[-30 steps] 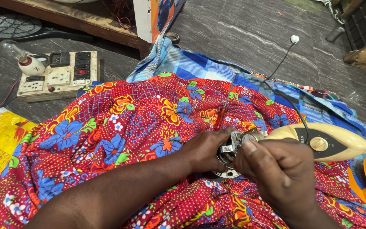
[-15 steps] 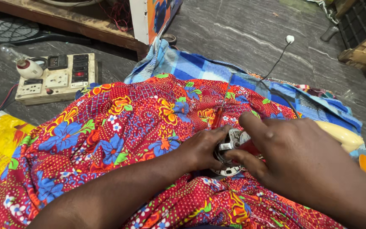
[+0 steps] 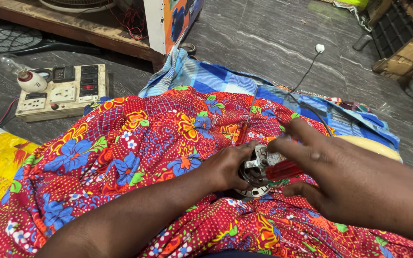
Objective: The person uses a red screwdriver to adjust and tighten screws on the exposed internal components of a disassembled electrical appliance. They hold the device steady with one hand while manipulating the screwdriver with the other, working on wires and a circular metal part.
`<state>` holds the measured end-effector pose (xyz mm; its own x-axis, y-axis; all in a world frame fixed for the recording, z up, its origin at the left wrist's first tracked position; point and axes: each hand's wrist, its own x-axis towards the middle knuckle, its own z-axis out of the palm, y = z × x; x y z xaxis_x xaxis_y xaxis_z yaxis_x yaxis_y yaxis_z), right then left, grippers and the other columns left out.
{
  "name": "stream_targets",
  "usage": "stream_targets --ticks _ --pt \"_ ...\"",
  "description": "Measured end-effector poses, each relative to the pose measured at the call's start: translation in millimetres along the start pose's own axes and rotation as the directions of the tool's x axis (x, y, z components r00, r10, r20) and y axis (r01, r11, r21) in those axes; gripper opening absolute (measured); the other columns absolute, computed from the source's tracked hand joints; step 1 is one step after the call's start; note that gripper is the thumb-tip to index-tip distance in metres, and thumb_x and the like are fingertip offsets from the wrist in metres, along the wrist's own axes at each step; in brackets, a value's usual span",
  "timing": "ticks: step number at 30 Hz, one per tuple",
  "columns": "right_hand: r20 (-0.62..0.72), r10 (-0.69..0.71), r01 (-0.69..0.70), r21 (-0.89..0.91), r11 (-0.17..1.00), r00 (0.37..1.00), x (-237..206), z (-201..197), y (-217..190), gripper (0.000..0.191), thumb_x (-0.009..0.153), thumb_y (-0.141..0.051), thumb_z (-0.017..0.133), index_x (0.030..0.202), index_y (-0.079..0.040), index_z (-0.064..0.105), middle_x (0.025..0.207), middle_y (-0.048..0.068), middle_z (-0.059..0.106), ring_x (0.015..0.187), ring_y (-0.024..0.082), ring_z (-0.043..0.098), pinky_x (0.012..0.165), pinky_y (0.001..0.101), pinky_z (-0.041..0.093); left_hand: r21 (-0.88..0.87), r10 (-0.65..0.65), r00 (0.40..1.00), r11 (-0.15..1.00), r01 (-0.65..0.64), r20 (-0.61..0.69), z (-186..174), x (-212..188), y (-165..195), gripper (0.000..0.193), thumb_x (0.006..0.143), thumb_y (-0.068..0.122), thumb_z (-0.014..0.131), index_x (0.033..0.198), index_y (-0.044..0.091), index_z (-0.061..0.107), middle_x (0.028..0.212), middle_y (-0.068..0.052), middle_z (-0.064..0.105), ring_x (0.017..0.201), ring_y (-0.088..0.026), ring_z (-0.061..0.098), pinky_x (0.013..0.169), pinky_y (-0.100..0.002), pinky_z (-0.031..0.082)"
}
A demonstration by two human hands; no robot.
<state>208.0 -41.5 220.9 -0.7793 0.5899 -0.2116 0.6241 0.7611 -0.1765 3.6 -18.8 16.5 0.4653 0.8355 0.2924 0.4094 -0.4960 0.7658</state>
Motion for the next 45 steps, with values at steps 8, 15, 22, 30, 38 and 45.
stream_targets --ticks 8,15,22,30,38,45 --pt "-0.280 -0.441 0.477 0.073 0.876 0.853 6.9 4.3 -15.0 0.026 0.080 -0.005 0.062 0.102 -0.012 0.074 0.114 0.005 0.069 0.109 0.030 0.068 0.110 0.0522 0.042 0.018 -0.089 0.995 0.996 0.088 0.049 -2.8 -4.1 4.0 0.125 0.059 0.016 0.091 0.164 0.008 0.022 0.141 -0.019 0.055 0.129 -0.034 0.057 0.106 -0.039 0.049" --pt "0.123 0.100 -0.077 -0.180 0.981 0.987 2.1 -5.3 -27.4 0.038 0.083 -0.009 0.062 0.116 -0.028 0.066 0.125 -0.004 0.062 0.114 0.025 0.067 0.094 0.0387 0.055 0.087 0.105 0.992 0.991 -0.098 -0.074 -2.3 -10.9 3.0 0.062 0.067 0.014 0.092 0.118 0.011 0.057 0.134 -0.013 0.047 0.124 -0.032 0.060 0.101 -0.040 0.056" --pt "0.114 0.224 -0.199 -0.197 0.960 0.968 -4.9 -0.2 -25.2 0.035 0.090 -0.019 0.066 0.124 -0.016 0.061 0.127 0.004 0.057 0.107 0.028 0.068 0.087 0.0429 0.055 0.105 0.178 0.984 0.979 -0.175 -0.020 -4.6 -11.9 5.4 0.038 0.066 0.013 0.090 0.099 0.013 0.071 0.132 -0.013 0.049 0.123 -0.033 0.056 0.103 -0.041 0.050" --pt "-0.025 0.015 -0.016 -0.040 0.999 1.000 -11.9 -0.4 -26.9 0.046 0.083 -0.019 0.072 0.128 -0.011 0.064 0.137 0.013 0.050 0.107 0.033 0.064 0.083 0.0466 0.052 0.140 0.177 0.984 0.974 -0.176 0.008 -3.7 -11.0 7.3 0.030 0.067 0.014 0.090 0.094 0.013 0.077 0.136 -0.014 0.046 0.127 -0.036 0.052 0.106 -0.042 0.046" --pt "0.021 0.197 -0.196 -0.042 0.980 0.980 -16.4 5.1 -18.4 0.057 0.078 -0.023 0.071 0.134 -0.022 0.059 0.134 0.004 0.049 0.107 0.027 0.067 0.090 0.0429 0.053 0.138 0.148 0.988 0.979 -0.152 0.039 -5.6 -10.6 9.4 0.029 0.067 0.014 0.089 0.094 0.012 0.077 0.137 -0.013 0.044 0.129 -0.034 0.053 0.108 -0.041 0.045" --pt "-0.093 -0.047 0.043 -0.040 0.998 0.995 -14.7 0.0 -21.0 0.039 0.085 -0.012 0.065 0.123 -0.017 0.065 0.131 0.011 0.054 0.111 0.030 0.064 0.082 0.0372 0.054 0.090 0.135 0.990 0.986 -0.138 0.034 -7.3 -12.5 11.1 0.029 0.067 0.016 0.089 0.093 0.011 0.077 0.137 -0.013 0.046 0.128 -0.034 0.054 0.107 -0.041 0.046"
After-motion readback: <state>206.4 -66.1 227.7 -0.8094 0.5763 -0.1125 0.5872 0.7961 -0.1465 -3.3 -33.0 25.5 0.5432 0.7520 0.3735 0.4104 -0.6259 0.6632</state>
